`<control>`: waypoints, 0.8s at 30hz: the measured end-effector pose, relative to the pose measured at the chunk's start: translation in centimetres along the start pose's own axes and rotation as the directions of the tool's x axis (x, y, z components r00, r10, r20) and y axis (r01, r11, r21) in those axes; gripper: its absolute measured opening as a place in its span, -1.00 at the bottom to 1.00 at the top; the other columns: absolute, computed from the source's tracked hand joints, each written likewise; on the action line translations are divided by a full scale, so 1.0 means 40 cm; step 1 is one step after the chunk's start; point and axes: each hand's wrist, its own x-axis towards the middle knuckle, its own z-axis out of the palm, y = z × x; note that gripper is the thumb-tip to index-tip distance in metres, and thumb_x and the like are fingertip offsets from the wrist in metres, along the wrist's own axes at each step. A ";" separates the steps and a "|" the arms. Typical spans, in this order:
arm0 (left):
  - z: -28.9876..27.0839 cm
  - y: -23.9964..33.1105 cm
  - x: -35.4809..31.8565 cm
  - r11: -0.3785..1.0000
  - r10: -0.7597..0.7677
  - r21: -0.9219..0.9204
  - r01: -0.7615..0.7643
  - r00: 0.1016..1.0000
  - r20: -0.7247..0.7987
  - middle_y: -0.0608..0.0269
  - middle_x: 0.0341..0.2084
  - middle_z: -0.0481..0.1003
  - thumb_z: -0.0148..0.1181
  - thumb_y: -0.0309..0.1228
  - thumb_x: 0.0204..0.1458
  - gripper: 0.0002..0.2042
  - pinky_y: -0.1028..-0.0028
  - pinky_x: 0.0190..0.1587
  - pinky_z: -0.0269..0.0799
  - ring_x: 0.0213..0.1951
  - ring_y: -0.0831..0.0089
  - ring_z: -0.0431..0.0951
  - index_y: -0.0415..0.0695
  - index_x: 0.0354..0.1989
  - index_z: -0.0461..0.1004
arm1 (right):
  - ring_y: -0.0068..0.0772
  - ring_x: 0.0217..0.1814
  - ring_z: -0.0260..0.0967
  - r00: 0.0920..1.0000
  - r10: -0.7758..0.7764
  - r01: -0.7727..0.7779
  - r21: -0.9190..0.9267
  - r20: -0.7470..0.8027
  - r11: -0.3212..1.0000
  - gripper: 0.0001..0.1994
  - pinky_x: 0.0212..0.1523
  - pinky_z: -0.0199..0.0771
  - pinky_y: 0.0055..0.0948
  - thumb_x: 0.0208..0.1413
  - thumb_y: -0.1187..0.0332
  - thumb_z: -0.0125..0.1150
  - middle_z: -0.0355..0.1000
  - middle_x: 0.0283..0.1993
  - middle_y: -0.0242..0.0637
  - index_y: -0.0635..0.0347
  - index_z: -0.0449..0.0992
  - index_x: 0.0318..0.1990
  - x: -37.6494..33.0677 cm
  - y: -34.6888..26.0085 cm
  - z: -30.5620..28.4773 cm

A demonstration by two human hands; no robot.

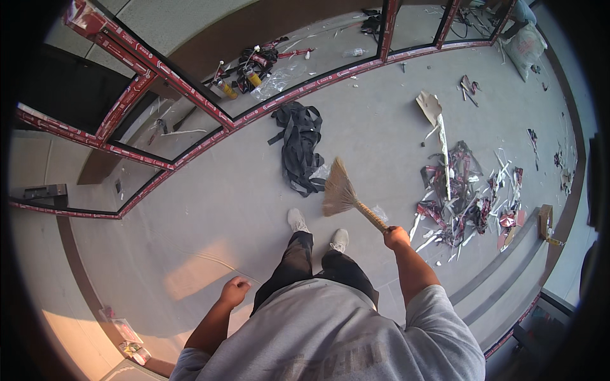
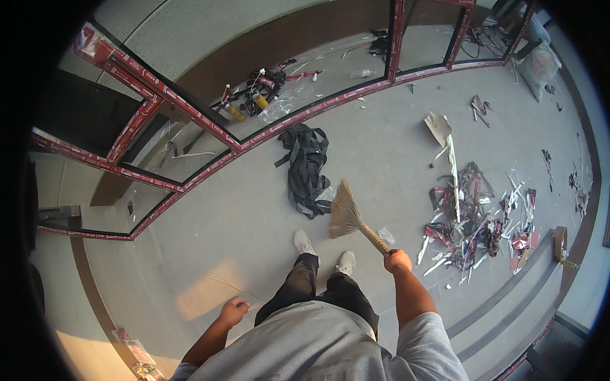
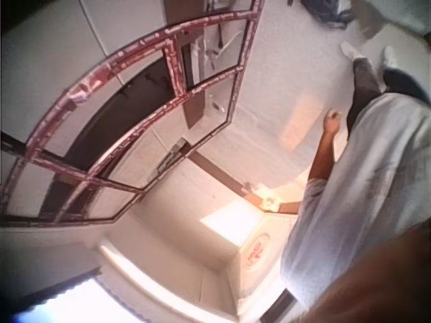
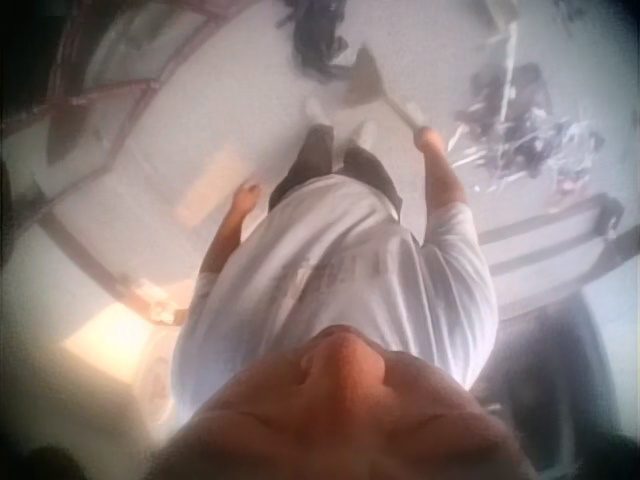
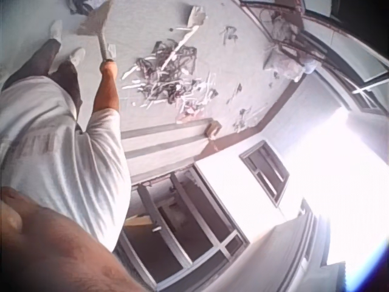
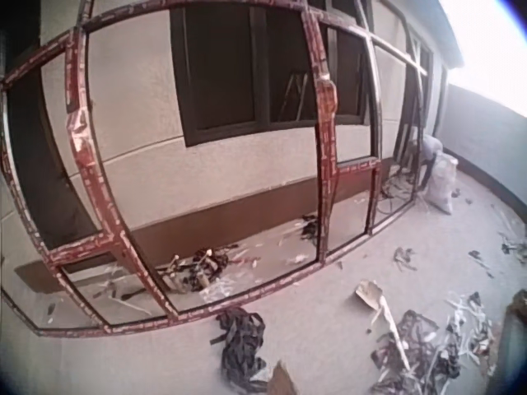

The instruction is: The person sweeps debris on a tiled floor using a broom, gathering scraps of paper, plastic, and packaging into a central pile. Another person is visible in the background handling a large white bag. The camera wearer moves around the room, sweeping different areas and consolidating the debris.

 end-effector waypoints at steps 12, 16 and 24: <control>-0.238 0.102 0.265 0.953 -0.188 -0.254 0.166 0.980 -0.065 0.27 -0.46 0.55 0.22 -0.38 0.08 -0.82 0.46 -0.47 0.43 -0.46 0.50 0.53 -0.20 -0.21 0.56 | 0.06 0.02 0.53 0.846 0.420 -0.290 0.376 -0.330 0.880 -0.65 0.04 0.50 -0.08 0.20 0.11 0.07 0.58 -0.08 -0.01 0.17 0.58 -0.07 -0.084 0.145 -0.188; -0.174 0.263 0.272 0.964 -0.138 -0.231 0.132 0.990 -0.012 0.28 -0.45 0.54 0.21 -0.36 0.12 -0.78 0.47 -0.44 0.41 -0.46 0.50 0.52 -0.23 -0.14 0.53 | 0.05 0.04 0.51 0.944 0.212 -0.127 0.312 -0.254 0.941 -0.64 0.05 0.48 -0.11 0.17 0.10 0.10 0.58 -0.04 -0.07 0.02 0.57 0.02 -0.127 0.244 -0.223; 0.086 0.473 0.148 0.981 -0.077 -0.180 0.075 0.997 -0.007 0.26 -0.41 0.54 0.22 -0.34 0.14 -0.75 0.45 -0.32 0.44 -0.37 0.49 0.54 -0.26 -0.11 0.51 | -0.13 0.08 0.52 0.998 0.013 -0.001 -0.207 0.057 0.978 -0.65 0.07 0.53 -0.19 0.19 0.07 0.00 0.57 0.01 -0.25 -0.21 0.59 0.05 0.029 0.450 -0.212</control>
